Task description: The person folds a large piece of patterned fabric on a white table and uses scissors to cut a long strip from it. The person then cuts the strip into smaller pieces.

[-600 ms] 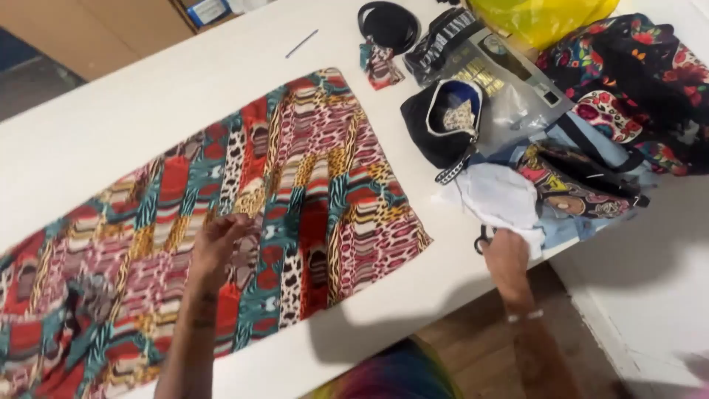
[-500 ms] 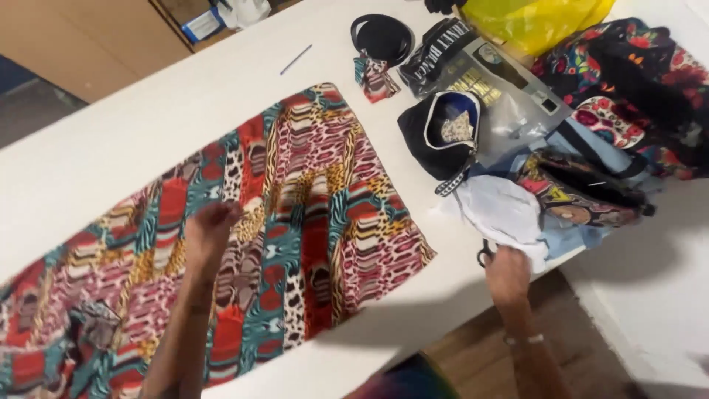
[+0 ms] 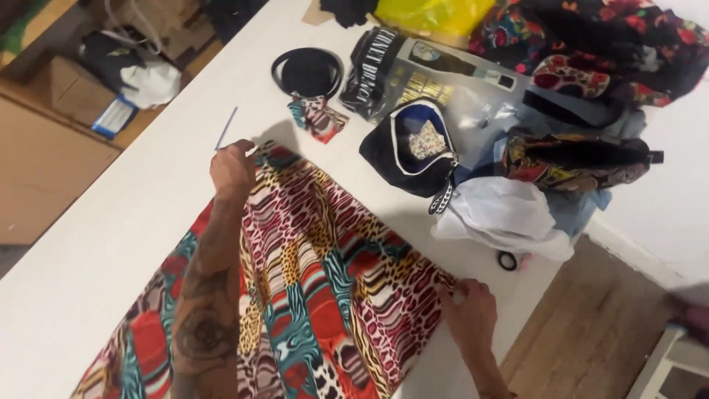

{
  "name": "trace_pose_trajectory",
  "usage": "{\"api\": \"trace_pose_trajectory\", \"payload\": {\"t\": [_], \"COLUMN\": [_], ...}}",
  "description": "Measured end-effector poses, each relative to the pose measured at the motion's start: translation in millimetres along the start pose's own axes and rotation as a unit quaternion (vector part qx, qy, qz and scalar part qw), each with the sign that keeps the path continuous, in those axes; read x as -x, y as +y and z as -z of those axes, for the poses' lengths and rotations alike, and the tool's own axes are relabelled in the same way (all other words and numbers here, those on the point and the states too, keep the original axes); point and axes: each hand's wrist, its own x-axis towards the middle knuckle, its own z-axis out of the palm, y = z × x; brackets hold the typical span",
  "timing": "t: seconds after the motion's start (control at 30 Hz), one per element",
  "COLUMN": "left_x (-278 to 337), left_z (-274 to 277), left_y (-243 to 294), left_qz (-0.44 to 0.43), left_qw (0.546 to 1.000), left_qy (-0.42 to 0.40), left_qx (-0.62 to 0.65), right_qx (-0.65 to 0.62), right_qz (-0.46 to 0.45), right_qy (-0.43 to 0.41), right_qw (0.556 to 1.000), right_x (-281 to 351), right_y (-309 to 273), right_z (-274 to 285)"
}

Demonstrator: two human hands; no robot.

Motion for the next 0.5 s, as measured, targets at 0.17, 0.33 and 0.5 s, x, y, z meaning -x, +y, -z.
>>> {"api": "trace_pose_trajectory", "payload": {"t": [0.17, 0.33, 0.5], "left_x": [-20, -40, -36], "left_z": [-41, -103, -88], "left_y": [1, -35, -46], "left_qz": [-0.078, -0.142, -0.163], "left_qw": [0.995, 0.988, 0.986], "left_qy": [-0.043, 0.012, 0.023], "left_qx": [-0.042, -0.067, -0.006], "right_qx": [-0.014, -0.063, -0.318], "right_qz": [0.017, -0.014, -0.086], "right_qy": [0.001, -0.012, -0.096], "right_qw": [1.0, 0.998, 0.939], "right_x": [-7, -4, 1], "right_y": [10, 18, 25], "right_z": [-23, -18, -11]}}
